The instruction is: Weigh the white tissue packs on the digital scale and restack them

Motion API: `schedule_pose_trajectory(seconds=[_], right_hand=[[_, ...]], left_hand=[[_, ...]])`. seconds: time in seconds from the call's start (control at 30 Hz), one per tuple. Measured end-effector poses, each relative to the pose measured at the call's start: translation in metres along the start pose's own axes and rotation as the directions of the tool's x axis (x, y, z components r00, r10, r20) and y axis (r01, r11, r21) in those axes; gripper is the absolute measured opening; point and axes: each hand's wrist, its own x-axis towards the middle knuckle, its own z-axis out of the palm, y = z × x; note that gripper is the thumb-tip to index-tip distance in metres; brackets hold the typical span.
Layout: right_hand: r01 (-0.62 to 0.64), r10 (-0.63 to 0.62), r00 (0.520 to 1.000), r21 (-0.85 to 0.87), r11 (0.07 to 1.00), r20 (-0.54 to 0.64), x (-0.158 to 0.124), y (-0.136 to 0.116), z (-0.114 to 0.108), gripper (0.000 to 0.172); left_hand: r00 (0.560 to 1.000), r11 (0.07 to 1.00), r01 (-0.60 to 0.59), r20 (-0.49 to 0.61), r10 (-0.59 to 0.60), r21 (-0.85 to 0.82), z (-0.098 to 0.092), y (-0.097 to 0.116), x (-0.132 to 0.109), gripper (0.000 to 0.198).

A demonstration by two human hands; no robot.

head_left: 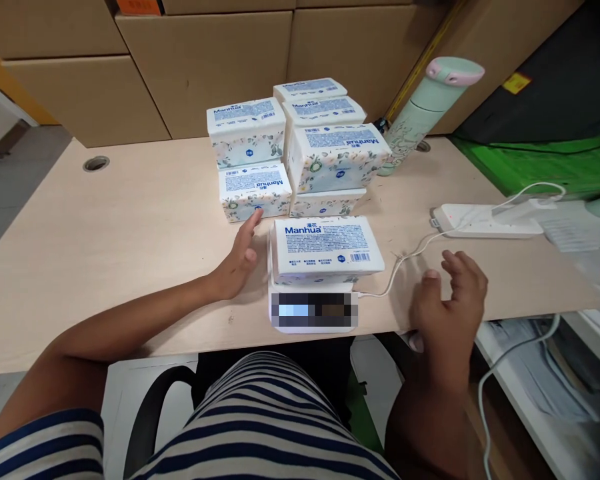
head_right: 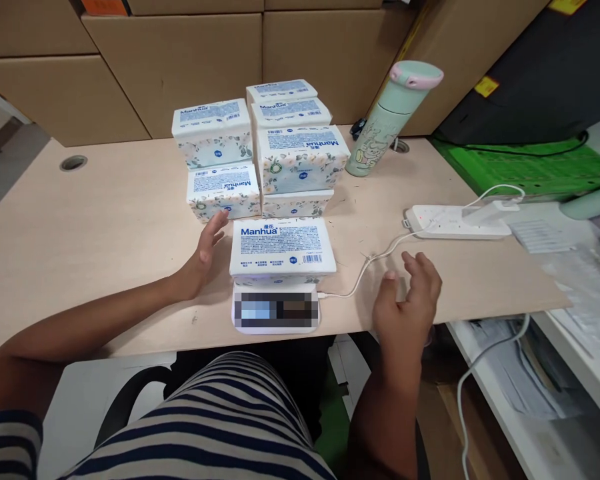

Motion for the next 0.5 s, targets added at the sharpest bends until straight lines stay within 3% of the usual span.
schedule_pose_trajectory(seconds=[0.17,0.4,0.5], right_hand=[[-0.029,0.034,0.999,-0.194,0.981,0.025,0.01,0.03,0.009,0.059],[-0.156,0.181,0.978,-0.213,0.965,0.104,0.009,0.035,0.013,0.09],[-0.135,0.164,0.981,-0.24,0.961,0.105,0.01,0.04,0.014,0.09]], left_hand=[[0.985,0.984,0.168,-0.016,-0.169,-0.057,-0.004,-0.002,0.008,0.096],[0.982,0.977,0.186,-0.028,-0.189,-0.1,-0.005,-0.005,0.01,0.094],[0.98,0.973,0.196,-0.024,-0.2,-0.119,-0.005,-0.005,0.01,0.094]])
